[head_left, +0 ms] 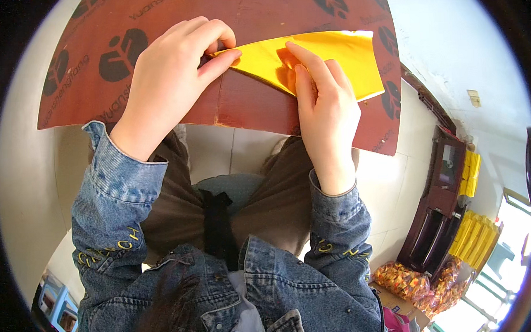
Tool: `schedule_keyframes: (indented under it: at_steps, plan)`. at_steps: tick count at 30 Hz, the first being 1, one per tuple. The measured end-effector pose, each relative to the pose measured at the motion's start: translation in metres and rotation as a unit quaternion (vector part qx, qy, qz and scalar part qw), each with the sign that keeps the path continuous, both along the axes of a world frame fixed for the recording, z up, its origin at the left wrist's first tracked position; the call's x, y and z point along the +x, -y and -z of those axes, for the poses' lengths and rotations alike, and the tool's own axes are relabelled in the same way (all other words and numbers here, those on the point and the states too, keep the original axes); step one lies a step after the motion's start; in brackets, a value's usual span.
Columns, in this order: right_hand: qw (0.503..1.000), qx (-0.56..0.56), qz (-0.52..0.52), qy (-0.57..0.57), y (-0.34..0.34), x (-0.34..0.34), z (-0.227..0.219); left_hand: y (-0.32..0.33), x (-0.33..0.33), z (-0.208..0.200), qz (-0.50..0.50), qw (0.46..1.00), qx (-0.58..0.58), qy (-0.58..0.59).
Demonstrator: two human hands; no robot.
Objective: The person folds a yellow sheet of paper into a small origami shape on a reddish-brown table, then sets it aside. They then pick up a white sheet, fold it in half, and continue folding it into a rectangular shape.
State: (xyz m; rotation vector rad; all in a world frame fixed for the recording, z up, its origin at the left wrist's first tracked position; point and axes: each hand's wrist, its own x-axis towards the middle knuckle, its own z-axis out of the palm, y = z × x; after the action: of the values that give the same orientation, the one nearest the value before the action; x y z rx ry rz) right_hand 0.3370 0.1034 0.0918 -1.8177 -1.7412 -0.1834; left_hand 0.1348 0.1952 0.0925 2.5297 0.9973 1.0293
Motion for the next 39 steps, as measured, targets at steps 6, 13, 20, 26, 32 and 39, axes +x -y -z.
schedule_keyframes:
  at_steps: [6,13,20,26,32,39]
  plan:
    - [1.0,0.006,0.003,-0.016,-0.002,0.001,0.002,0.001,0.0,-0.004,-0.028,0.998,-0.056,-0.025]
    - [0.999,0.003,0.019,-0.028,-0.005,-0.001,0.002,0.001,0.002,-0.002,-0.016,0.998,-0.056,0.004]
    - [0.999,-0.006,0.022,-0.038,-0.004,0.002,-0.001,0.001,0.005,0.002,-0.005,0.999,-0.047,0.019]
    - [0.999,-0.007,0.026,-0.035,-0.003,0.001,-0.002,0.003,0.006,-0.002,-0.014,0.998,-0.067,-0.002]
    - [0.999,-0.003,0.022,-0.034,-0.002,0.0,-0.002,0.004,0.005,-0.005,-0.015,0.997,-0.072,-0.013]
    - [0.999,-0.014,0.025,-0.026,0.003,0.004,-0.005,0.008,0.01,-0.006,-0.023,0.995,-0.099,-0.023]
